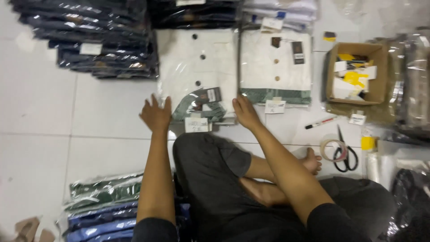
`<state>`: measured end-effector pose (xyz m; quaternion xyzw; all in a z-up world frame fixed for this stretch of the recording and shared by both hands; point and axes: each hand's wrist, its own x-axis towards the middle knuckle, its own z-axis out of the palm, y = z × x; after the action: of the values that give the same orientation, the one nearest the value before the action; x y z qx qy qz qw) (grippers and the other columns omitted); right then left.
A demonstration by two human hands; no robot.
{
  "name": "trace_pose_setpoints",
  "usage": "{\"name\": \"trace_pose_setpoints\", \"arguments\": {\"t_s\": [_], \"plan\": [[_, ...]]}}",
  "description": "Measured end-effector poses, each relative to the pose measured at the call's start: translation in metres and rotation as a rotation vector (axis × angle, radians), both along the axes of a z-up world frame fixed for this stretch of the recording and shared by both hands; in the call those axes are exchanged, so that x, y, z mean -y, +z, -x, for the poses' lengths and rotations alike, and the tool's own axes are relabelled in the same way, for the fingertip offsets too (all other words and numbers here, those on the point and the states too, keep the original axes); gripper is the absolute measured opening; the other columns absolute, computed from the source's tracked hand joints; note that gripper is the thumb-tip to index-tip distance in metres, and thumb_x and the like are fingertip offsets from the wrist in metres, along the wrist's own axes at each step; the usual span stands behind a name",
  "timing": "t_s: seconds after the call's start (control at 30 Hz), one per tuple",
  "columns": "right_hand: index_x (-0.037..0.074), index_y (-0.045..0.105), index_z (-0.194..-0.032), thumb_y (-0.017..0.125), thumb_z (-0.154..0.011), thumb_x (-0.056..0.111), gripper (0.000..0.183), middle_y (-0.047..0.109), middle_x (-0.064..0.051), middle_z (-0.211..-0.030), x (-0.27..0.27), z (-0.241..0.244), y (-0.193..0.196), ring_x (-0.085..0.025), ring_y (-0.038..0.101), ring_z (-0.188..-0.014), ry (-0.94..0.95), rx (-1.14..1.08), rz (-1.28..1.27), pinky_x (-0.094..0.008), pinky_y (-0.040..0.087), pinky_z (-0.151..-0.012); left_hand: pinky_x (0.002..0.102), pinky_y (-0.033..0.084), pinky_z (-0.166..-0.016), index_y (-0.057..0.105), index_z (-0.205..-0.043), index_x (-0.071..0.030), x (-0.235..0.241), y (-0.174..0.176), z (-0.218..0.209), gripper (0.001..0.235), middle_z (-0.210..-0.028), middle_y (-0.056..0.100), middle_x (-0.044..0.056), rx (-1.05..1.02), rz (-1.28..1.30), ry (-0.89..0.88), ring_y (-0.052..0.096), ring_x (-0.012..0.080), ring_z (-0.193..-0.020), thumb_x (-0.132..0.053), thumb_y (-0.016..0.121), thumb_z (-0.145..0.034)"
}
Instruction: The person sits on a tiled floor surrounded by stacks of packaged clothing. They write on small white paper labels using a black marker, then use scissors to cut pieces of clear tape. The person applies the tape to the labels and sticks them onto the plastic-wrapped garments.
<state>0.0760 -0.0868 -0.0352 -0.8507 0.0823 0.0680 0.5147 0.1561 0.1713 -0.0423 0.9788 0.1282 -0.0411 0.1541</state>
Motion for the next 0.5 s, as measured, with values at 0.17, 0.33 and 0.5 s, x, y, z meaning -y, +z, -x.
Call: {"name": "trace_pose_setpoints", "arguments": {"t_s": [0.17,0.33,0.5], "plan": [[-0.001,0.052,-0.112,0.04,-0.092,0.017,0.031,0.052,-0.022,-0.104,0.044,0.05,-0.018,-0.036,0.049,-0.102,-0.319,0.194,0.118,-0.041,0.038,-0.088,0.045,0.025,-0.099,0.042,-0.127,-0.005,-0.015,-0.028,-0.012,0.073,-0.123,0.046,0.02,-0.147,0.556,0.073,0.04,0.0346,-0.117,-0.062,0.042,-0.083],[-0.003,0.058,-0.096,0.051,-0.087,0.003,0.013,0.055,-0.019,-0.087,0.129,0.089,-0.05,-0.034,0.054,-0.085,-0.56,0.486,0.344,-0.039,0.042,-0.078,0.045,0.031,-0.095,0.042,-0.126,-0.003,-0.007,-0.005,-0.008,0.091,-0.118,0.049,0.021,-0.055,0.424,0.232,0.045,0.0356,-0.111,-0.065,0.065,-0.064],[-0.005,0.055,-0.111,0.039,-0.096,0.016,0.031,0.052,-0.025,-0.109,0.175,0.066,-0.013,-0.036,0.046,-0.108,-0.537,0.251,0.398,-0.043,0.032,-0.094,0.037,0.043,-0.076,0.052,-0.107,0.002,0.102,0.06,0.044,0.039,-0.094,0.051,0.016,0.879,0.56,-0.14,0.051,0.0329,-0.092,-0.005,0.066,-0.071]]}}
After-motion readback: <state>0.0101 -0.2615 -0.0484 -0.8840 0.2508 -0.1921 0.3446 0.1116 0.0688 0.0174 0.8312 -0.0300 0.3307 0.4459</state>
